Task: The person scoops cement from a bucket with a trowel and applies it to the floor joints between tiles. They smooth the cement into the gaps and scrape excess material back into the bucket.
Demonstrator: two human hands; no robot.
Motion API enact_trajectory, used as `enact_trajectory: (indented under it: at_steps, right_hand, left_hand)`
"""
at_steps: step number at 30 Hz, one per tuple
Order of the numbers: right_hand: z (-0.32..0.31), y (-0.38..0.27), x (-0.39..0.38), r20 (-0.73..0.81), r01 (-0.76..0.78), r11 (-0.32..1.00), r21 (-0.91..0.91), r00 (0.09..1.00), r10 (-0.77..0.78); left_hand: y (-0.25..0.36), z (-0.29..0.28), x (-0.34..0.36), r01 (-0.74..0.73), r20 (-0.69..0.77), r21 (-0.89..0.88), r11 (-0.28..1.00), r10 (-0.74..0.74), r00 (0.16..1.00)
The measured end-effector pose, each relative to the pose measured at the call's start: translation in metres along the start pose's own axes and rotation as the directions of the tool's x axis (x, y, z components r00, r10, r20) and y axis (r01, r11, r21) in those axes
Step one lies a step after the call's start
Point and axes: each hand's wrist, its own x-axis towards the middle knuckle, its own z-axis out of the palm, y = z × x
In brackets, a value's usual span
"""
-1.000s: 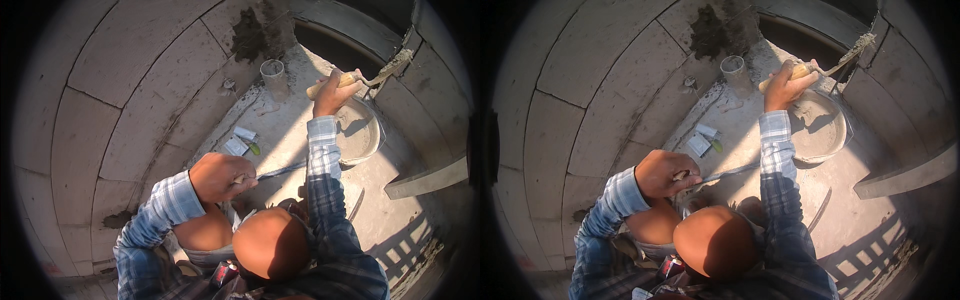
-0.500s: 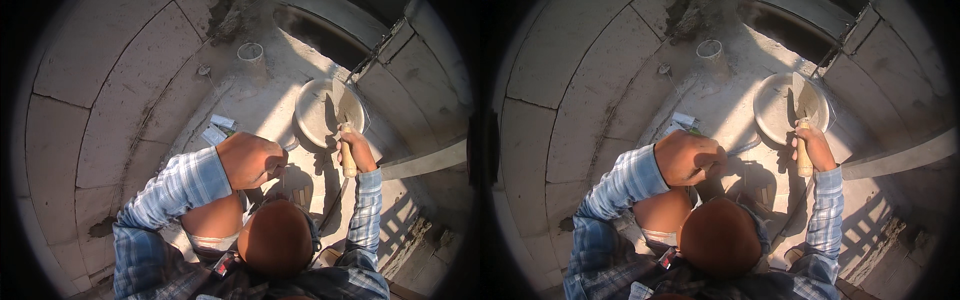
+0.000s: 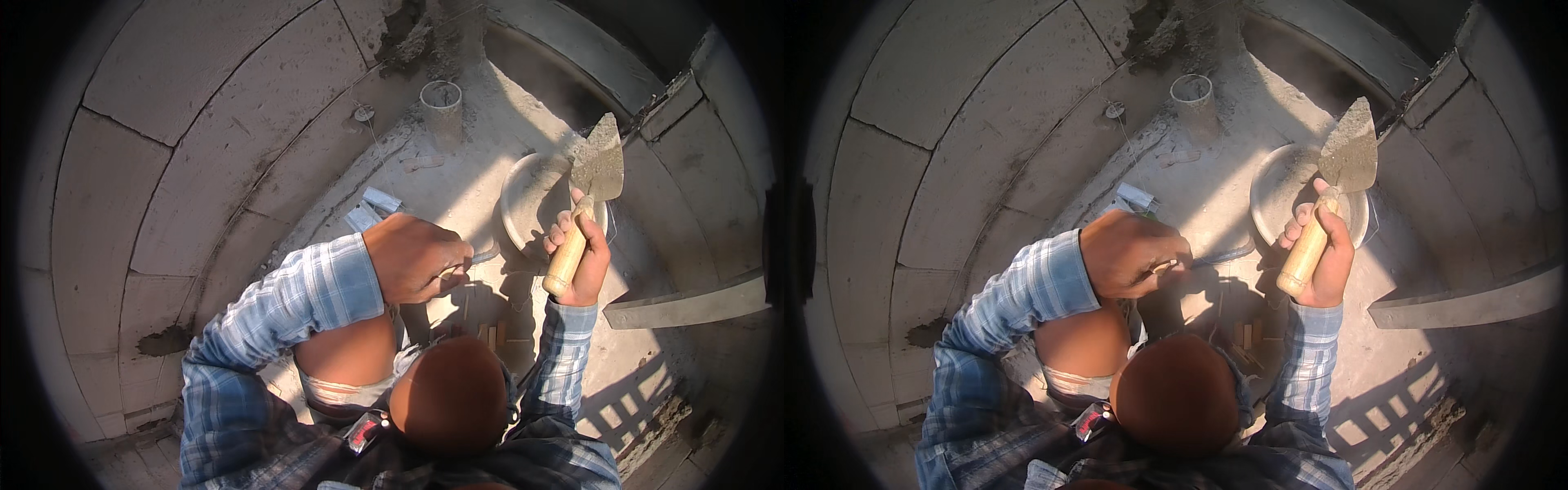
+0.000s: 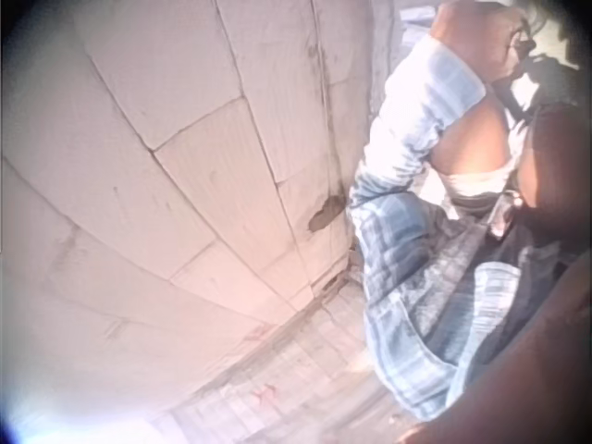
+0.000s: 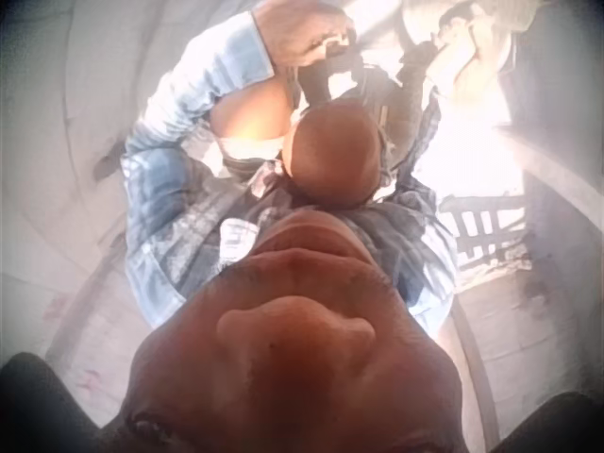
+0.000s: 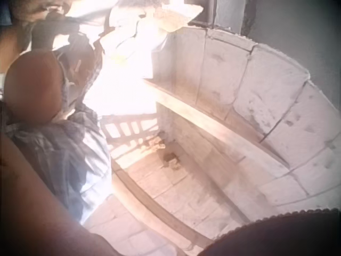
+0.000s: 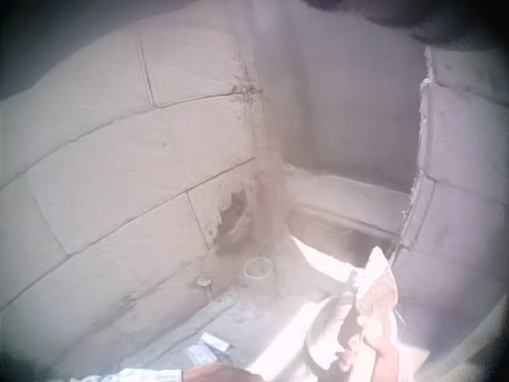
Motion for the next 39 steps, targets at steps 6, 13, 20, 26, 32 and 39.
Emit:
enact_trajectory:
  at_steps: [6, 13, 20, 26, 32, 39]
  right_hand:
    - [0.065, 0.104, 0.130, -0.108, 0.310, 0.592, -0.744, 0.819, -0.564]
    - [0.057, 0.166, 0.052, 0.345, 0.265, 0.409, -0.873, 0.929, 0.135]
    - [-0.004, 0.058, 0.017, -0.316, -0.132, 0.789, -0.601, 0.945, -0.083]
    - [-0.030, 0.042, 0.014, -0.315, -0.060, 0.676, -0.734, 0.913, -0.260]
    - [0.047, 0.119, 0.051, -0.098, 0.153, 0.583, -0.798, 0.921, -0.376]
    - [0.067, 0.176, 0.138, -0.155, -0.121, 0.258, -0.958, 0.981, -0.113]
  left_hand:
    - [0.007, -0.005, 0.008, -0.053, -0.052, 0.107, 0.993, 0.059, 0.997]
    - [0.016, -0.018, -0.040, -0.117, -0.176, 0.271, 0.956, 0.168, 0.970]
    - [0.007, -0.022, -0.058, -0.154, -0.194, 0.139, 0.978, 0.179, 0.965]
    - [-0.002, -0.021, -0.085, -0.283, -0.481, 0.084, 0.955, 0.287, 0.828]
    - [-0.008, -0.030, -0.130, -0.292, -0.527, 0.060, 0.954, 0.279, 0.803]
    - [-0.019, -0.045, -0.176, -0.051, -0.476, -0.115, 0.992, -0.010, 0.879]
